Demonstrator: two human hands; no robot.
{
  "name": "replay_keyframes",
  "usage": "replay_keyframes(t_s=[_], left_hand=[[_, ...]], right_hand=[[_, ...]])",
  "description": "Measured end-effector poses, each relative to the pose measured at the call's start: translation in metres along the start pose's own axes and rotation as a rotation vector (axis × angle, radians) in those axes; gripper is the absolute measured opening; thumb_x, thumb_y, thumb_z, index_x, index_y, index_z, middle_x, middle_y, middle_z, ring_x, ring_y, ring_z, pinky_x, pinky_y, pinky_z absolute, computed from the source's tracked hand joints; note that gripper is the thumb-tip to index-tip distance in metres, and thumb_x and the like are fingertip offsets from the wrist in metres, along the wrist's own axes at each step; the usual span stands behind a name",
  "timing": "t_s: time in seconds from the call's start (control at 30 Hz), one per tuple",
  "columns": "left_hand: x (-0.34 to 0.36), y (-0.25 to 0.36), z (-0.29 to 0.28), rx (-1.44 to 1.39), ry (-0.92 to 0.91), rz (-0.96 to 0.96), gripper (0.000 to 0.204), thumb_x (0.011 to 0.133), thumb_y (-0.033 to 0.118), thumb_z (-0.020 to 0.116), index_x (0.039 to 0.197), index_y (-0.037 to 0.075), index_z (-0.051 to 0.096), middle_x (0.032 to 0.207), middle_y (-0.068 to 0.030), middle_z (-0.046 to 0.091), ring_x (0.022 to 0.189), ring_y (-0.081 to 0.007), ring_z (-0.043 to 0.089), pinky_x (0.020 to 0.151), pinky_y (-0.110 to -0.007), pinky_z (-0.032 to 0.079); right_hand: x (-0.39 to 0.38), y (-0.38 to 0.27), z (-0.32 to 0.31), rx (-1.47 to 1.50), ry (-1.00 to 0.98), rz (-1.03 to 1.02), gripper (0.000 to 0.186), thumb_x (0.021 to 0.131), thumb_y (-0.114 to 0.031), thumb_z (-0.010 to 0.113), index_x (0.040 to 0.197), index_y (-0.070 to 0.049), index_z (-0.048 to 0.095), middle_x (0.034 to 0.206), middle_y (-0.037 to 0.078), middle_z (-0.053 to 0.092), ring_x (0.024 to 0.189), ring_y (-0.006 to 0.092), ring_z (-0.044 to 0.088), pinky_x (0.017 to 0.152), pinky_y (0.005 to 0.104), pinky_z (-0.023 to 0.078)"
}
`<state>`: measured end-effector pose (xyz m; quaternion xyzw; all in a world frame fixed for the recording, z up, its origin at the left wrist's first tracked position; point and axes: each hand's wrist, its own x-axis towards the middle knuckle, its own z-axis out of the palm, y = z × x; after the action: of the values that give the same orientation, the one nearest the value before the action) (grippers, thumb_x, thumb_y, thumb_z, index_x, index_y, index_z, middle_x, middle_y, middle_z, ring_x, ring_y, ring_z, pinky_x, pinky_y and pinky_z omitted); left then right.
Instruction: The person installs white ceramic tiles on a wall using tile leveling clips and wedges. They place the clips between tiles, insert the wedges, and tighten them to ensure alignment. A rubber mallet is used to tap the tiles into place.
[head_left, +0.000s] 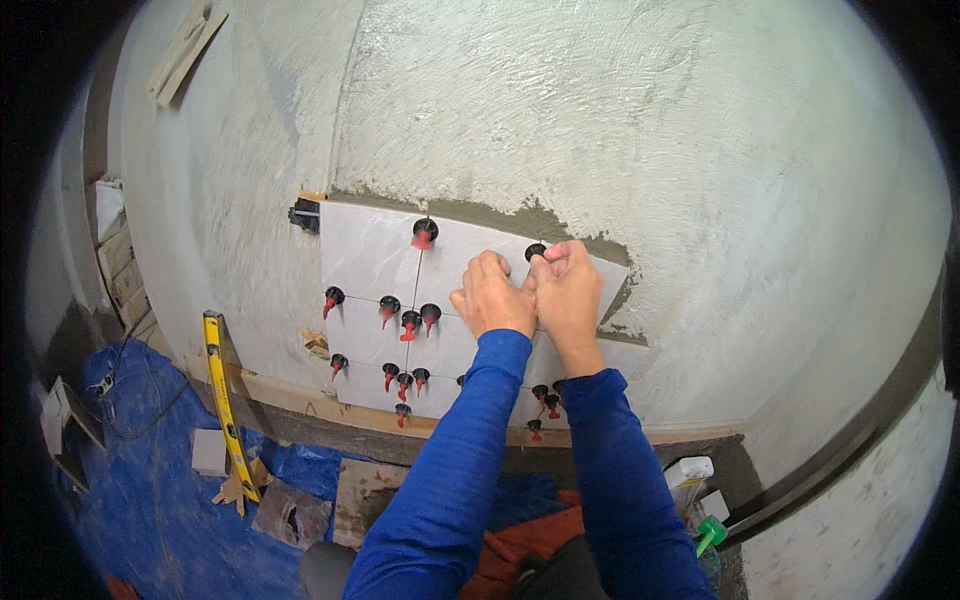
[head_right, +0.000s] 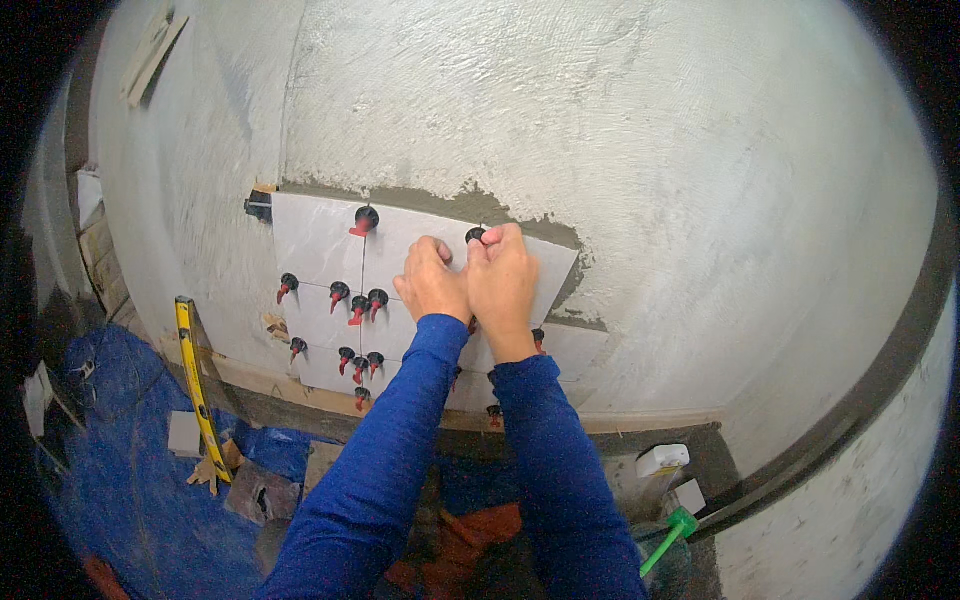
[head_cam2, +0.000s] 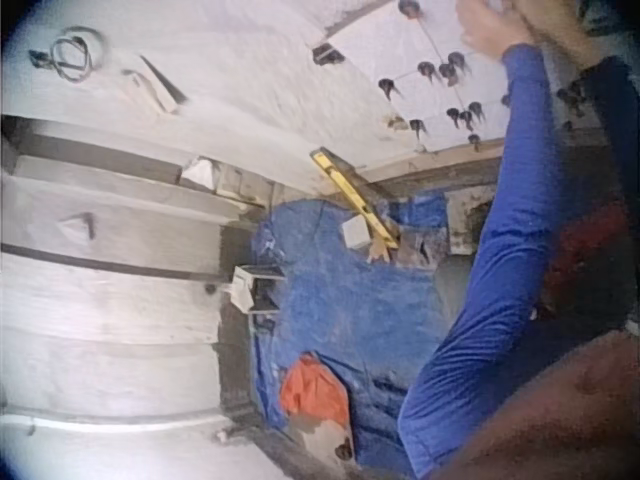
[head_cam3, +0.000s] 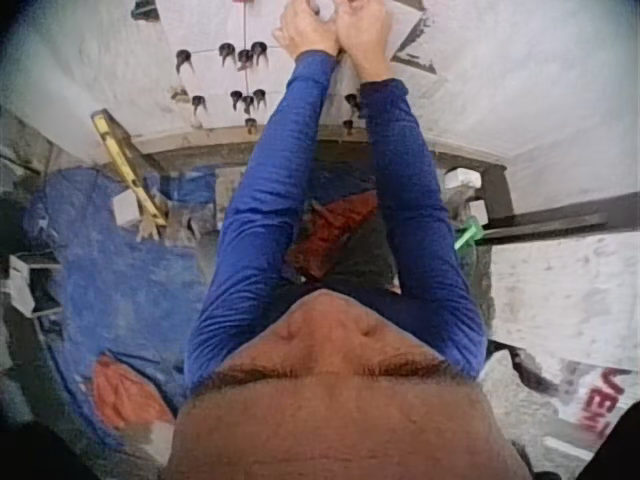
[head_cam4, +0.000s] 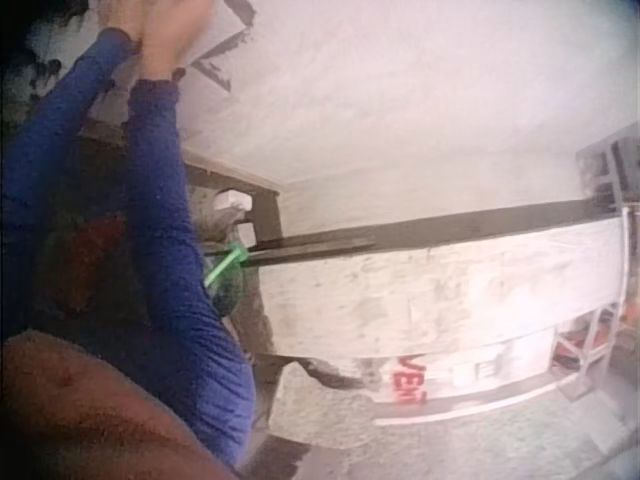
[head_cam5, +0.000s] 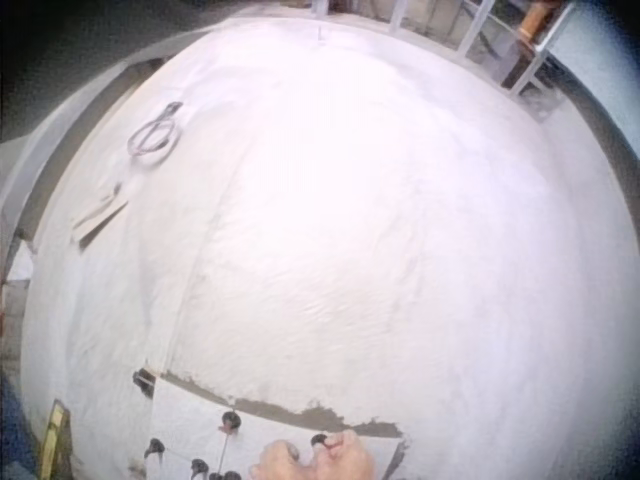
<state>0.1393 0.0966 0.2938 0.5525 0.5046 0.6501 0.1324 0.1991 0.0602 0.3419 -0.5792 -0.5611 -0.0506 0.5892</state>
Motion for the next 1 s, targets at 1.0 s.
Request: replay_keyframes(t_s=[1.0], left_hand=[[-0.001,-0.019,0.010,0.037,0.071,0.163,0.032,0.076,0.017,0.079,0.097,0.012,0.056,0.099,-0.0047,0.063,0.096,-0.0294,0.063,0.080,-0.043,0.037]], right_hand=[[-0.007,0.001,-0.009,0.983,-0.159,0.640,0.048,0.101,-0.003,0.061,0.140,0.007,0.035,0.089,0.020,0.069,0.065,0.0211,0.065,0.053,0.0335,0.053]])
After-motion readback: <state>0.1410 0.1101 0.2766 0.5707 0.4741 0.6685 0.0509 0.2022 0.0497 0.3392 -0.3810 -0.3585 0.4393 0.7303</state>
